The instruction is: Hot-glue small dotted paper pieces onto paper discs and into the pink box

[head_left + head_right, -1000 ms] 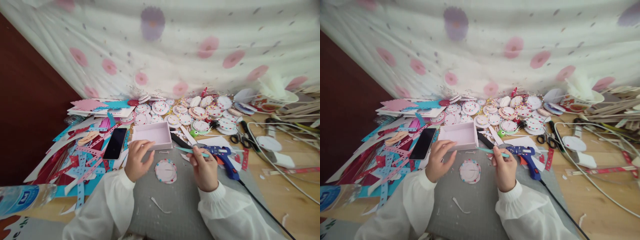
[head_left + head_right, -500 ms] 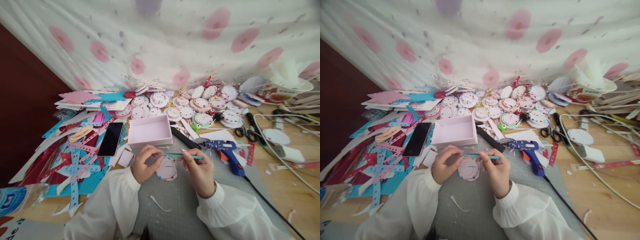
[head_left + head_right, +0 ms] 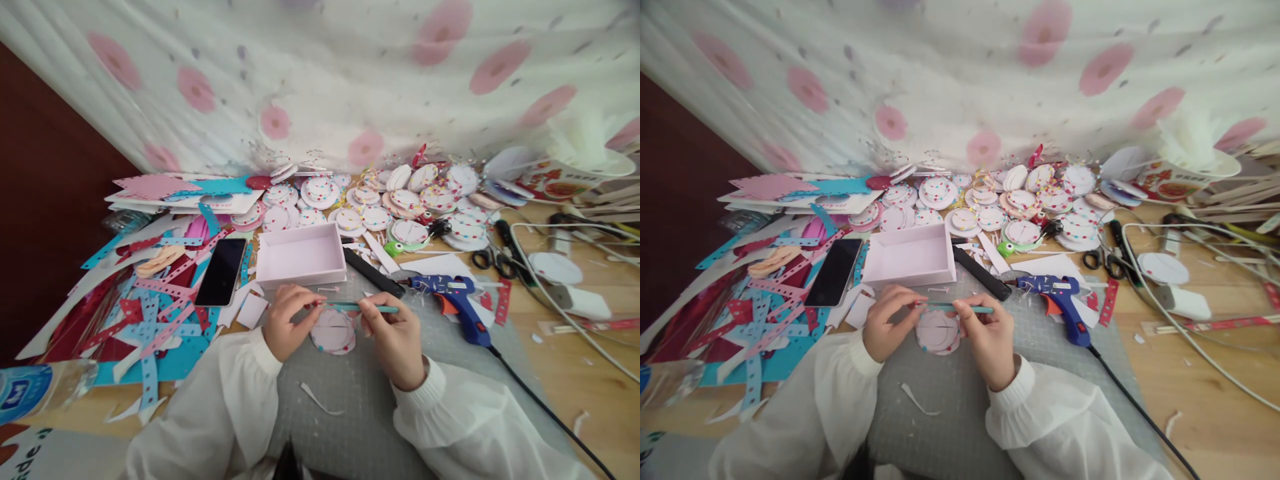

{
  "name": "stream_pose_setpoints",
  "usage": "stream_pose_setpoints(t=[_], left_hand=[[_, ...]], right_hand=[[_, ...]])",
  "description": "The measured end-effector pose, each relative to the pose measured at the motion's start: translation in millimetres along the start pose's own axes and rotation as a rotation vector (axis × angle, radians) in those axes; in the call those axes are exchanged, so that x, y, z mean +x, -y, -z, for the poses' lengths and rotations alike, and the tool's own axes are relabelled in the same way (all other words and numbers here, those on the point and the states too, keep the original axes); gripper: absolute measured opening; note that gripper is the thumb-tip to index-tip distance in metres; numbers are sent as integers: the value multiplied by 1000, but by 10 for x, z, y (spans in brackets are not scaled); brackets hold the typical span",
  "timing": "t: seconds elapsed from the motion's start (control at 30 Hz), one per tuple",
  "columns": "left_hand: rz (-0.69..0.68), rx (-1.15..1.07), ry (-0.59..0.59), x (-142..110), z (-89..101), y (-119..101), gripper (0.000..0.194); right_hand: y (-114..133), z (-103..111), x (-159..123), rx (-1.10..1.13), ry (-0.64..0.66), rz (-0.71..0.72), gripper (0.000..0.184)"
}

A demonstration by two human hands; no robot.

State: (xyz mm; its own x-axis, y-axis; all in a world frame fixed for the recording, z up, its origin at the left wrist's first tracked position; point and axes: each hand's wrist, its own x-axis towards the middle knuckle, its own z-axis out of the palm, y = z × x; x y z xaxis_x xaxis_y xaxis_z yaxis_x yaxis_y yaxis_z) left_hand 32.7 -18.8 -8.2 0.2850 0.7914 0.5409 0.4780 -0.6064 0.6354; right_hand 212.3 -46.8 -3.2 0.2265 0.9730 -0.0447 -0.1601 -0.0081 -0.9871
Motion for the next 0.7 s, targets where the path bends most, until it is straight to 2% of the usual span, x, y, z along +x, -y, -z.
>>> stream_pose_setpoints(t=[0.7], left_hand=[[-1,8,-14,1,-6,0,12]], right_hand=[[-25,-1,33,79,-11,-73,29]])
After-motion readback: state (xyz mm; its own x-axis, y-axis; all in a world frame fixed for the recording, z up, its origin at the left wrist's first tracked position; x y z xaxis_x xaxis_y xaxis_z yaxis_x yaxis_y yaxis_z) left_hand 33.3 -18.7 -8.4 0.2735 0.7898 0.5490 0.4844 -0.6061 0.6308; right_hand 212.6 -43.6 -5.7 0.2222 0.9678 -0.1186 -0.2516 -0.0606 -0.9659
